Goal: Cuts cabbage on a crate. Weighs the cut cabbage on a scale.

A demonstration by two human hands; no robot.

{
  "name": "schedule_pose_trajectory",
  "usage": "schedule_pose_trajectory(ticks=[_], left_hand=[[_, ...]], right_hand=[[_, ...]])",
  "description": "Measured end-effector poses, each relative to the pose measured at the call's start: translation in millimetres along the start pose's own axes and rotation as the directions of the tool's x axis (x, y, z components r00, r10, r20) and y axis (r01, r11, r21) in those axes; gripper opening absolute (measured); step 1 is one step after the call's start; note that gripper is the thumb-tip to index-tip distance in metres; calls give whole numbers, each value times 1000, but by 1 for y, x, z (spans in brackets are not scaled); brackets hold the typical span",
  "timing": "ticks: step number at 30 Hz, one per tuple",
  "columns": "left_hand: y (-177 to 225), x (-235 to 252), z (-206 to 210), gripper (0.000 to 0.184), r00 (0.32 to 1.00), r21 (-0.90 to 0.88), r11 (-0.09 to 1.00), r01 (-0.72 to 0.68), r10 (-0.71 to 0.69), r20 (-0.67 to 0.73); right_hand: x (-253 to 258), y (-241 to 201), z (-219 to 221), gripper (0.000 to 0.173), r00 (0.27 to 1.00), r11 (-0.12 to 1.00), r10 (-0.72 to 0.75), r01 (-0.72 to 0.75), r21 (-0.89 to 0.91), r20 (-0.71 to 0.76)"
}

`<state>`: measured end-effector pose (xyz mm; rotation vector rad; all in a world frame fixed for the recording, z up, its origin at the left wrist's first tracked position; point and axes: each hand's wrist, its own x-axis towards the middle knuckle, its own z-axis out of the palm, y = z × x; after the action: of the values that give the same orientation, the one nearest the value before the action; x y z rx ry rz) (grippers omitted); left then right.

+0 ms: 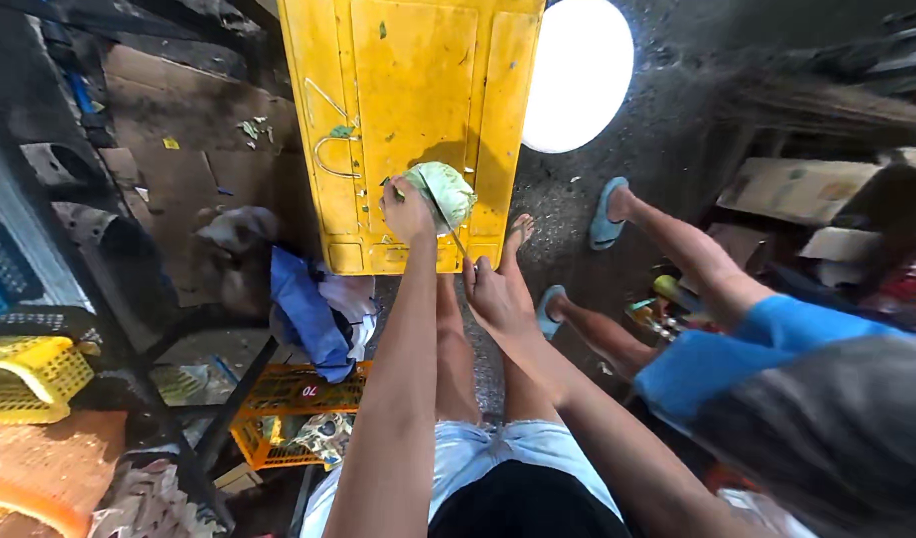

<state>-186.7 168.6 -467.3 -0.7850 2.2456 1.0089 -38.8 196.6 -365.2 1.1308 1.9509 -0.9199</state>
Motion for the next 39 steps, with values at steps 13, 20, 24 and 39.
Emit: schedule_pose_trajectory(ticks=[13,20,24,39], left_hand=[[19,-3,4,42,993,29,995,96,-94,-78],[26,-11,7,43,997,92,996,19,-11,-79],[13,-16,10,43,994,68,995,-77,82,-73],[36,2,7,39,997,122,990,66,-61,-45]], right_hand=[[59,13,24,44,982,977,-181,186,102,-58],[-13,-33,-36,46,1000,970,-4,8,-244,18],[14,-47,-42,51,996,975,31,-13,-223,78],[51,-20,5,52,999,983,-14,22,-180,45]])
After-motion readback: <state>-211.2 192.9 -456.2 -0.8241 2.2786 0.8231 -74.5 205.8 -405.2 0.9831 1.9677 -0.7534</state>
